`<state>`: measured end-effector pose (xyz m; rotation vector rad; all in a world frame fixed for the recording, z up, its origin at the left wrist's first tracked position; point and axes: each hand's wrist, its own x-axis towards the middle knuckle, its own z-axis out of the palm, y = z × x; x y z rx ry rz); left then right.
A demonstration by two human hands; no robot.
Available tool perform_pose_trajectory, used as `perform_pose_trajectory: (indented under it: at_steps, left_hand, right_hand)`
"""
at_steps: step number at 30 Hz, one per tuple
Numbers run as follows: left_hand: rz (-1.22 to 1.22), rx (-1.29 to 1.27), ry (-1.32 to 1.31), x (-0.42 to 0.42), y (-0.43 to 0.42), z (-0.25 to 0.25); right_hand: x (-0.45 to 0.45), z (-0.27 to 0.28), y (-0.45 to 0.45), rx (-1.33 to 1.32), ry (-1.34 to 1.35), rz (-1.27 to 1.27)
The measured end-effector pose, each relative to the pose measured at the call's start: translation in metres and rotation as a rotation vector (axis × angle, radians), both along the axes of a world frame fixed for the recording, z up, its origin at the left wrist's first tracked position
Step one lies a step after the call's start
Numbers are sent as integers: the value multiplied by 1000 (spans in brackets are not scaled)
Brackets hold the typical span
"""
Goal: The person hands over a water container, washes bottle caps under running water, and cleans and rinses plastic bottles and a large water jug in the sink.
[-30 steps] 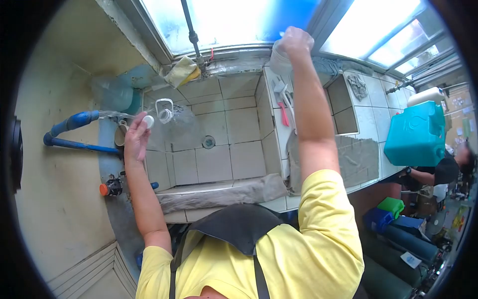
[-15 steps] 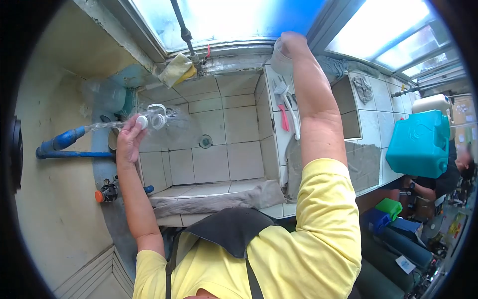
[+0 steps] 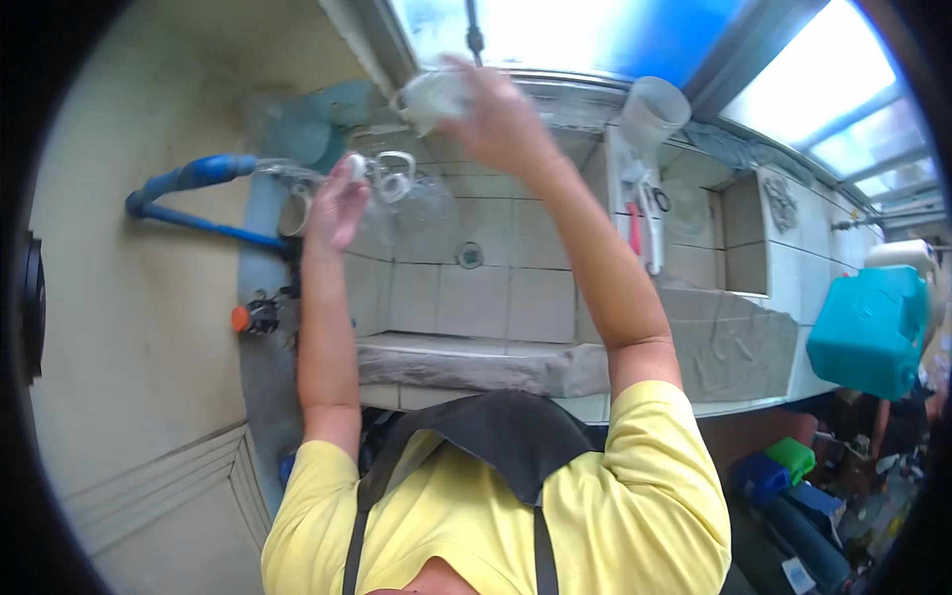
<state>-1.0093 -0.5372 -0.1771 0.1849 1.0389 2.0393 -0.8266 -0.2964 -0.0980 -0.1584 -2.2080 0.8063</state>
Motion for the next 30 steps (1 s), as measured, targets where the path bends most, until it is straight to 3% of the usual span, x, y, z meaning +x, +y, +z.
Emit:
perform_pose_trajectory:
  at_steps: [2,7,11,14,18,19,22,27,30]
  left_hand:
    - [10,10,34,-1,1,-2]
    - [51,-18,27,-7,-28,-1]
    - [73,16,92,-9,-42,-15]
    - [78,20,128,0,-33,-1]
    - [71,-10,166,-3,-30,6]
    - [66,-35,168,-4,-30,7]
    - [12,27,129,6,-20,12]
    - [-25,10,103,-3,-18,5]
    - [-27,83,72,10,-12,12]
  right_hand:
    - [-21,0,-58,96,93,174]
    - [-58,-32,-95,253,63,260]
    - [-61,-37,-99,160,17,107]
    - [-54,-36,-119,420,144,277]
    - [-47,-39,-90,156,-69,75]
    - [-46,-37,-94,150,-66,71]
    - [-36,-29,-112,490,177,213]
    - [-45,-61,-83,254,-99,-90]
    - [-33,-41,-109,346,219,55]
